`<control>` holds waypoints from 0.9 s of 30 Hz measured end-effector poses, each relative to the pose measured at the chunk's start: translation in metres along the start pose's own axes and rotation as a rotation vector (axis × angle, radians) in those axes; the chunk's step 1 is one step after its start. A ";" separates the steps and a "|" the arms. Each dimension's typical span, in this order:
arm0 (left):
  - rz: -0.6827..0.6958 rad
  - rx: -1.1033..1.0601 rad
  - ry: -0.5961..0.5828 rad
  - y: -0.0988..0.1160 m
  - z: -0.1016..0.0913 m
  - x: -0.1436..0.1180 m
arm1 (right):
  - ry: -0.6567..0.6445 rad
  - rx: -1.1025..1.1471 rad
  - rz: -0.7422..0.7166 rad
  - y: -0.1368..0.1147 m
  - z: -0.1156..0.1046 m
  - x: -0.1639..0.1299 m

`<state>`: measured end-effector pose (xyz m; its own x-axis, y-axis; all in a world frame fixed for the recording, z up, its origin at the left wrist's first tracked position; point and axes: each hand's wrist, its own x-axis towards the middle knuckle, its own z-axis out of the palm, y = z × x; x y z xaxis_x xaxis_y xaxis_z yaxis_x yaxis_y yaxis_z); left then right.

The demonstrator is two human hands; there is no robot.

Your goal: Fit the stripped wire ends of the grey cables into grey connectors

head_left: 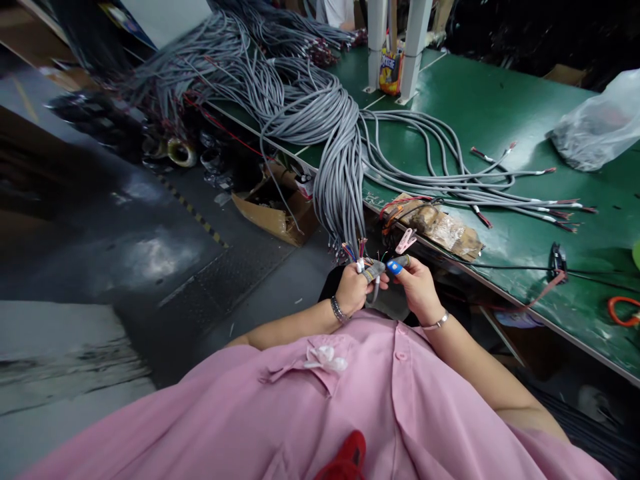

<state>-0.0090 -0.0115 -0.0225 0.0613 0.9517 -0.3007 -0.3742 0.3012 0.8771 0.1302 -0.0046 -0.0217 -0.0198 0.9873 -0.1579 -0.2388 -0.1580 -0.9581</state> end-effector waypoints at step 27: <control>-0.370 -0.146 -0.343 0.028 0.008 0.027 | -0.001 0.404 0.074 0.000 -0.008 0.049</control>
<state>-0.0107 0.0236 -0.0029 0.5043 0.7551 -0.4189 -0.3937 0.6328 0.6668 0.1371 0.0432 -0.0316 -0.0517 0.9736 -0.2223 -0.5984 -0.2084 -0.7736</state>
